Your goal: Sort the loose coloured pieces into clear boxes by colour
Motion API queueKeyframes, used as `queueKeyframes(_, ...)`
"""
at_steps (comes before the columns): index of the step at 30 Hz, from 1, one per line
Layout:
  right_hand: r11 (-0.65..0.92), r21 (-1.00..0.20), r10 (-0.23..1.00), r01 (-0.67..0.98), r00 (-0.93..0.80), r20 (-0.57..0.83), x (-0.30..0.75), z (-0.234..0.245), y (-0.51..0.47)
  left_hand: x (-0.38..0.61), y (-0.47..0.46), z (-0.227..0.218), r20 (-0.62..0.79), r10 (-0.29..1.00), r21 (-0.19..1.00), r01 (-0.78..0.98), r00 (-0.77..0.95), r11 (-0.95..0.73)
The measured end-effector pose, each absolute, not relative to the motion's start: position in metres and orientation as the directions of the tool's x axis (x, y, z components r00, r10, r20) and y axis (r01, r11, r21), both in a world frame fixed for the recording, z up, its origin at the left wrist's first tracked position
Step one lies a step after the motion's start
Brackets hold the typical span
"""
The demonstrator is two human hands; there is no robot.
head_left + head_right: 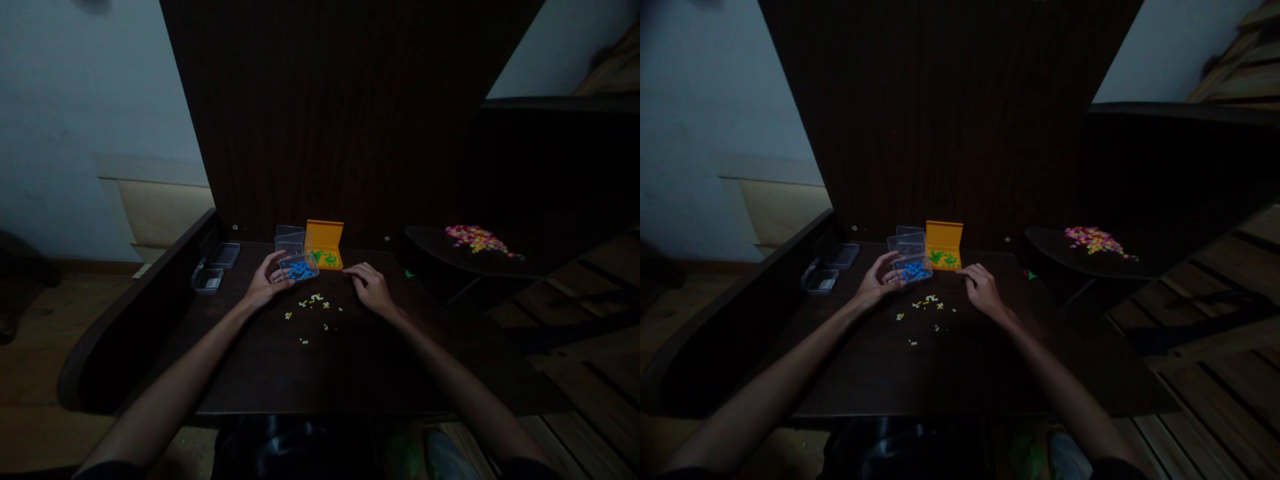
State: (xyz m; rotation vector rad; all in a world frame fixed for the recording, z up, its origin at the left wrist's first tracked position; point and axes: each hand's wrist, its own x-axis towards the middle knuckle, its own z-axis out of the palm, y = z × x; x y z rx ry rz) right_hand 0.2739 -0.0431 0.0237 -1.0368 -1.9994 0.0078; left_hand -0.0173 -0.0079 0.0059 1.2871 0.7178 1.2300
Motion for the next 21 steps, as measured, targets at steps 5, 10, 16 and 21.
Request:
queueKeyframes(5,0.629,-0.388,0.705,0.674,-0.283,0.651,0.288,-0.004,-0.045,-0.025,0.0,0.007,0.24,0.97,0.962,-0.144,0.039,-0.232)
queueKeyframes(10,0.625,-0.403,0.721,0.668,-0.297,0.626,0.289,-0.016,-0.046,-0.046,0.012,0.006,0.213,0.96,0.974,-0.04,-0.183,-0.224)
queueKeyframes(16,0.652,-0.399,0.712,0.645,-0.341,0.613,0.284,-0.018,-0.047,-0.073,0.019,0.008,-0.018,0.933,1.0,-0.019,-0.358,0.012)
queueKeyframes(21,0.661,-0.409,0.711,0.629,-0.351,0.609,0.284,-0.023,-0.047,-0.078,0.019,0.016,-0.04,0.937,0.988,0.124,-0.347,0.089)
